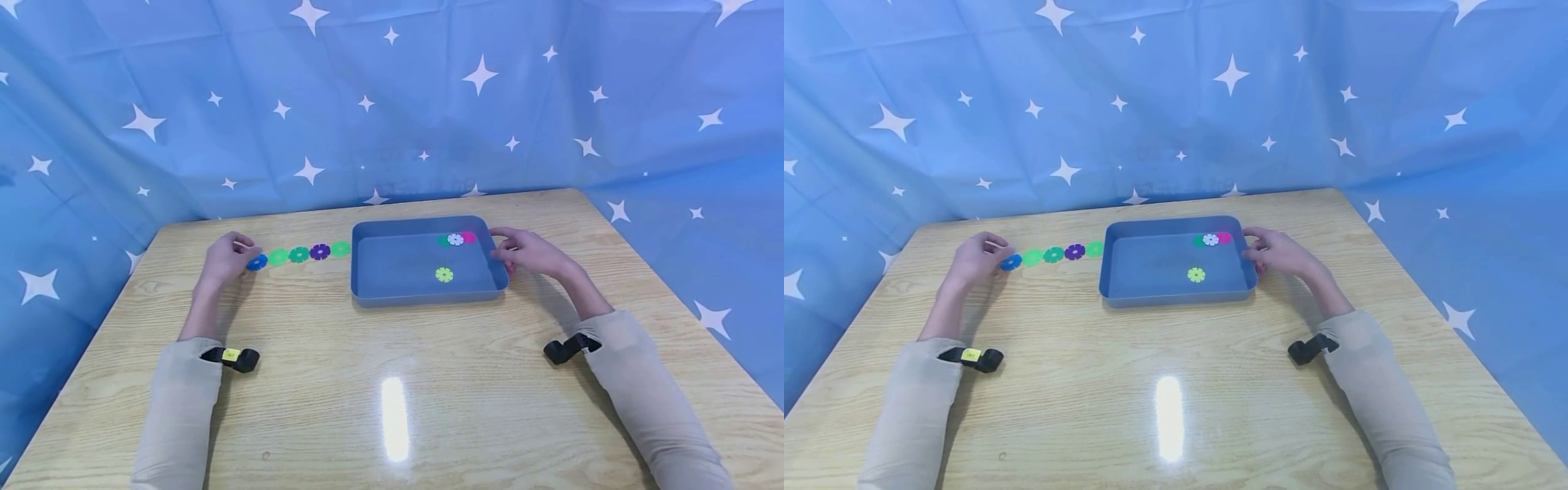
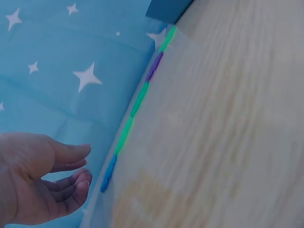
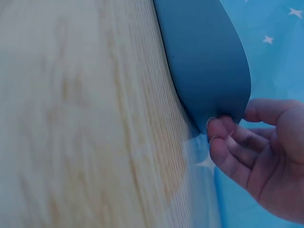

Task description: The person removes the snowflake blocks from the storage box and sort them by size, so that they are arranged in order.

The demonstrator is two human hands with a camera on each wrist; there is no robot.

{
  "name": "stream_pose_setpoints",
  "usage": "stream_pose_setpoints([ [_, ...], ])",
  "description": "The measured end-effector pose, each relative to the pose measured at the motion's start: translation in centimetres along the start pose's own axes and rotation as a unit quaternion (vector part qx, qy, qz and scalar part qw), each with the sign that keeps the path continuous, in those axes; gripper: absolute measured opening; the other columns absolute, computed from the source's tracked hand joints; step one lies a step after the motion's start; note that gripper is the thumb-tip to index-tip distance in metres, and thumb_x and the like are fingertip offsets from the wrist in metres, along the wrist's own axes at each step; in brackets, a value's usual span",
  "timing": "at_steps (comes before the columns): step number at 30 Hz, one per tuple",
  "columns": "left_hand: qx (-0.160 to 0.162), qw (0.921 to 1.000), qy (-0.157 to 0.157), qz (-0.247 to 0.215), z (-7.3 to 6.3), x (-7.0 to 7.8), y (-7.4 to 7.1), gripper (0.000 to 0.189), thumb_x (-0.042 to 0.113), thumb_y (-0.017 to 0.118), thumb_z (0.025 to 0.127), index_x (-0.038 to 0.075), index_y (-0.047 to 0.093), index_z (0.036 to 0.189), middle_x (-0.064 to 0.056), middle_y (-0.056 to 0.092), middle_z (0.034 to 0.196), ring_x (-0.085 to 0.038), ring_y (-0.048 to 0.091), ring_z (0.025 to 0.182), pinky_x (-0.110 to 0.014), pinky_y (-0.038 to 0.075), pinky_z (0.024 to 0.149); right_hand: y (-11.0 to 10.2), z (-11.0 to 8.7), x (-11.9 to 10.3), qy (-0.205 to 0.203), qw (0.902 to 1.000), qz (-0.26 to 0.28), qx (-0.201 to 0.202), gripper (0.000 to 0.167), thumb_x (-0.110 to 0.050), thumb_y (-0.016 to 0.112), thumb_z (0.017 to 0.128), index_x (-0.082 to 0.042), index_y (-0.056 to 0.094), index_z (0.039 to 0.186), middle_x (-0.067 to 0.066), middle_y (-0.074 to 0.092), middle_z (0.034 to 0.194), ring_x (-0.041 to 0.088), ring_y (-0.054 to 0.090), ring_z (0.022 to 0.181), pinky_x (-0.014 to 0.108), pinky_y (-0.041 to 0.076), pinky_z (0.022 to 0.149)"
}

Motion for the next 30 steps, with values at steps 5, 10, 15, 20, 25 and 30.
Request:
stream_pose_setpoints([
  [5,-0.001,0.9991,0.039,-0.013,0.0,2.3,0.9,0.033,0.02,0.06,0.102,-0.008,0.058,0.118,-0.025,0.062,0.106,-0.029,0.058,0.093,-0.028,0.046,0.07,0.0,-0.1,0.1,0.0,1.0,0.005,-0.002,0.063,-0.012,0.055,0.104,0.008,0.024,0.155,0.013,0.059,0.076,0.038,0.059,0.07,0.045,0.052,0.074],
  [10,-0.029,0.9968,0.062,-0.041,0.0,4.8,2.4,0.031,0.019,0.061,0.102,-0.006,0.058,0.12,-0.021,0.062,0.105,-0.029,0.058,0.097,-0.029,0.047,0.075,0.0,-0.1,0.1,-0.001,1.0,0.007,-0.003,0.063,-0.012,0.054,0.104,0.008,0.023,0.155,0.014,0.059,0.075,0.039,0.059,0.07,0.045,0.052,0.075],
  [15,-0.046,0.9926,0.098,-0.056,-0.1,7.4,4.2,0.029,0.018,0.064,0.101,-0.005,0.06,0.118,-0.017,0.063,0.1,-0.03,0.062,0.095,-0.031,0.048,0.078,0.0,-0.2,-0.2,0.001,1.0,0.007,-0.003,0.062,-0.01,0.054,0.104,0.009,0.023,0.154,0.015,0.058,0.075,0.04,0.059,0.07,0.046,0.052,0.074],
  [20,-0.066,0.9855,0.135,-0.078,-0.5,10.1,6.2,0.024,0.017,0.066,0.1,-0.002,0.062,0.114,-0.018,0.065,0.096,-0.034,0.065,0.091,-0.032,0.049,0.075,0.0,-0.2,-0.2,0.002,1.0,0.006,-0.002,0.062,-0.011,0.054,0.104,0.008,0.024,0.155,0.014,0.059,0.076,0.039,0.06,0.07,0.046,0.052,0.074],
  [25,-0.088,0.9763,0.175,-0.092,-1.0,12.6,8.5,0.02,0.013,0.067,0.099,-0.001,0.063,0.111,-0.014,0.065,0.091,-0.03,0.064,0.085,-0.031,0.049,0.073,0.0,-0.1,-0.2,0.001,1.0,0.009,-0.004,0.063,-0.013,0.055,0.104,0.008,0.023,0.155,0.014,0.059,0.077,0.037,0.06,0.07,0.045,0.052,0.073],
  [30,-0.11,0.9691,0.2,-0.094,-1.3,14.9,10.7,0.019,0.012,0.067,0.098,-0.001,0.064,0.111,-0.009,0.061,0.088,-0.022,0.059,0.081,-0.031,0.048,0.072,0.0,-0.3,-0.2,-0.004,0.9999,0.012,-0.001,0.065,-0.016,0.057,0.104,0.005,0.024,0.156,0.012,0.059,0.076,0.033,0.06,0.069,0.044,0.053,0.072],
])
Point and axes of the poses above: each hand's wrist, its own z-axis towards the middle knuckle, its own y-axis out of the palm, x = y × z, the point moved 4 cm from there along z, towards the middle knuckle
